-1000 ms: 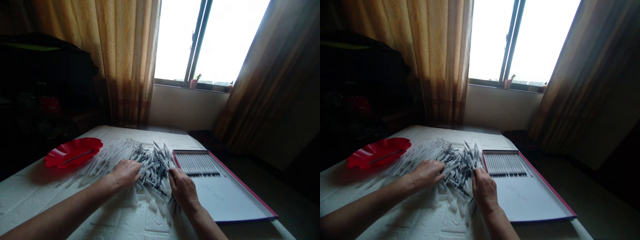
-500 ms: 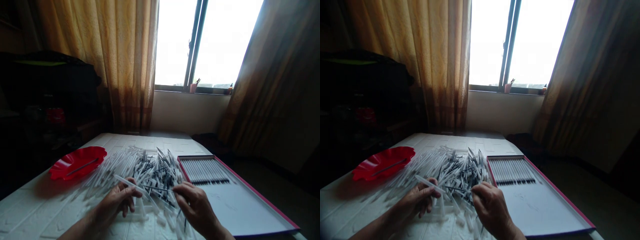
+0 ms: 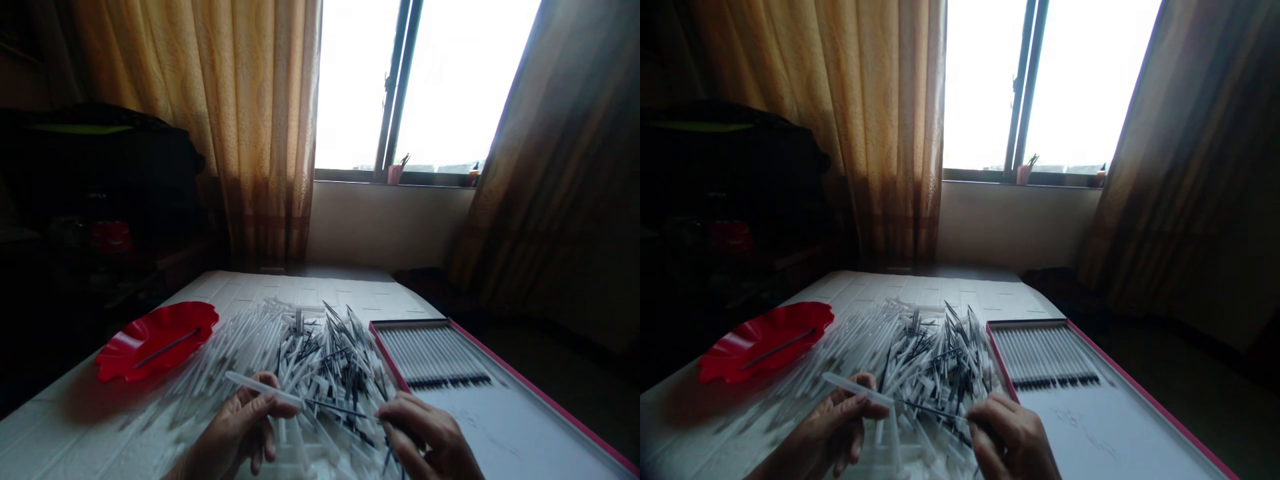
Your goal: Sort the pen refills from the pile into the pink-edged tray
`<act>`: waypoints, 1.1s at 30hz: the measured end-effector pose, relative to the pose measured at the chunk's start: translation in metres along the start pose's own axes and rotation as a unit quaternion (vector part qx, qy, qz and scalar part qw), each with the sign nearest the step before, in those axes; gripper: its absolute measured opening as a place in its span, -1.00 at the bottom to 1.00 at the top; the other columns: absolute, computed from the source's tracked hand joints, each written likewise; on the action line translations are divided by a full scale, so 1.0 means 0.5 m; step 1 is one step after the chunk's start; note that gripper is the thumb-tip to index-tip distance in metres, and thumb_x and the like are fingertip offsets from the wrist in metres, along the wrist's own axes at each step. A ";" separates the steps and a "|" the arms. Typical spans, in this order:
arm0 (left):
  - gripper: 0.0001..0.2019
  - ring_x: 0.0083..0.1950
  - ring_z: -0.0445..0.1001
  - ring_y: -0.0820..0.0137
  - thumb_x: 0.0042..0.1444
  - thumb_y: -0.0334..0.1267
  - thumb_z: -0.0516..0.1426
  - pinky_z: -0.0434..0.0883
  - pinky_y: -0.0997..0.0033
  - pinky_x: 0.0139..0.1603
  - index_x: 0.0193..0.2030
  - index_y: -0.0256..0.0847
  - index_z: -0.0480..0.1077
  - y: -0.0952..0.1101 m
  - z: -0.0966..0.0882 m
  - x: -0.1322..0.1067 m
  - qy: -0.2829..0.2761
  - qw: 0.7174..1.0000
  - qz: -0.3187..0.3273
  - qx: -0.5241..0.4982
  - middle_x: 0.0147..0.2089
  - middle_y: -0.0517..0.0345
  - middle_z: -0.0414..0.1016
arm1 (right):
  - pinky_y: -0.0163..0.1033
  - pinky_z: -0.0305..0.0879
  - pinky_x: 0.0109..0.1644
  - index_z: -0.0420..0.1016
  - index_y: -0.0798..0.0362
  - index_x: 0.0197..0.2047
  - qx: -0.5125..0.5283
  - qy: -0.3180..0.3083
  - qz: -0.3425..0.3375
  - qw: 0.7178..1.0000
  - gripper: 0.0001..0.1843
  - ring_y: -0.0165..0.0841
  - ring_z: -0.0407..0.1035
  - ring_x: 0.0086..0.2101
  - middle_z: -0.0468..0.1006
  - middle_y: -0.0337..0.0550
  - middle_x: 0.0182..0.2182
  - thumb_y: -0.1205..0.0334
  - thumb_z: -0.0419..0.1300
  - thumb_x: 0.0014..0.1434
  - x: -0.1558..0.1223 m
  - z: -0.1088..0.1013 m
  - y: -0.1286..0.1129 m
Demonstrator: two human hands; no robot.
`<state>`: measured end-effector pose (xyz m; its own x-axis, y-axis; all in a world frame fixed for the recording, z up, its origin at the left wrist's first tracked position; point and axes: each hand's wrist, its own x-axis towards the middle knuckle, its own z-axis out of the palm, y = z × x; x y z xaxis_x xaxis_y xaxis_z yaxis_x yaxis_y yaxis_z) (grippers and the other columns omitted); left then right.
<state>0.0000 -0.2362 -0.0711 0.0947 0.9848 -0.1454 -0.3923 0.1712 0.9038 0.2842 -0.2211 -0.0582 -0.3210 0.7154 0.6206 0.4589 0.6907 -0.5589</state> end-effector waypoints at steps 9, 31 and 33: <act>-0.61 -0.69 0.50 0.49 0.00 -0.04 0.40 0.21 0.70 -0.81 -0.20 -0.22 0.40 -0.003 -0.013 0.003 -0.004 1.000 0.005 0.002 -0.35 0.04 0.70 | -0.30 0.33 -0.48 0.53 -0.06 -0.32 0.004 -0.007 -0.021 1.000 -0.78 -0.34 0.41 -0.55 0.50 -0.19 -0.53 0.26 0.06 0.26 0.003 -0.004 0.002; -0.56 -0.65 0.38 0.58 -0.15 0.14 0.43 0.26 0.64 -0.60 -0.30 -0.17 0.56 -0.059 0.058 -0.047 -0.081 0.995 -0.037 0.051 -0.53 0.31 0.50 | -0.38 0.41 -0.41 0.53 0.02 0.02 0.380 -0.186 0.150 0.894 -0.64 -0.42 0.51 -0.51 0.67 -0.13 -0.44 -0.03 0.22 0.28 -0.045 0.088 -0.015; -0.60 -0.65 0.33 0.61 -0.17 0.09 0.46 0.25 0.62 -0.57 -0.34 -0.17 0.59 -0.063 0.062 -0.051 -0.087 0.994 -0.070 0.019 -0.47 0.30 0.53 | -0.36 0.40 -0.37 0.56 0.01 -0.02 0.480 -0.175 0.227 0.829 -0.60 -0.40 0.53 -0.47 0.66 -0.16 -0.44 -0.07 0.31 0.20 -0.050 0.094 -0.036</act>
<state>0.0381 -0.2675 -0.0834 0.3036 0.9312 -0.2019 -0.3289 0.3013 0.8950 0.2450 -0.2467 -0.0895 -0.5931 0.7959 0.1218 -0.2182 -0.0133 -0.9758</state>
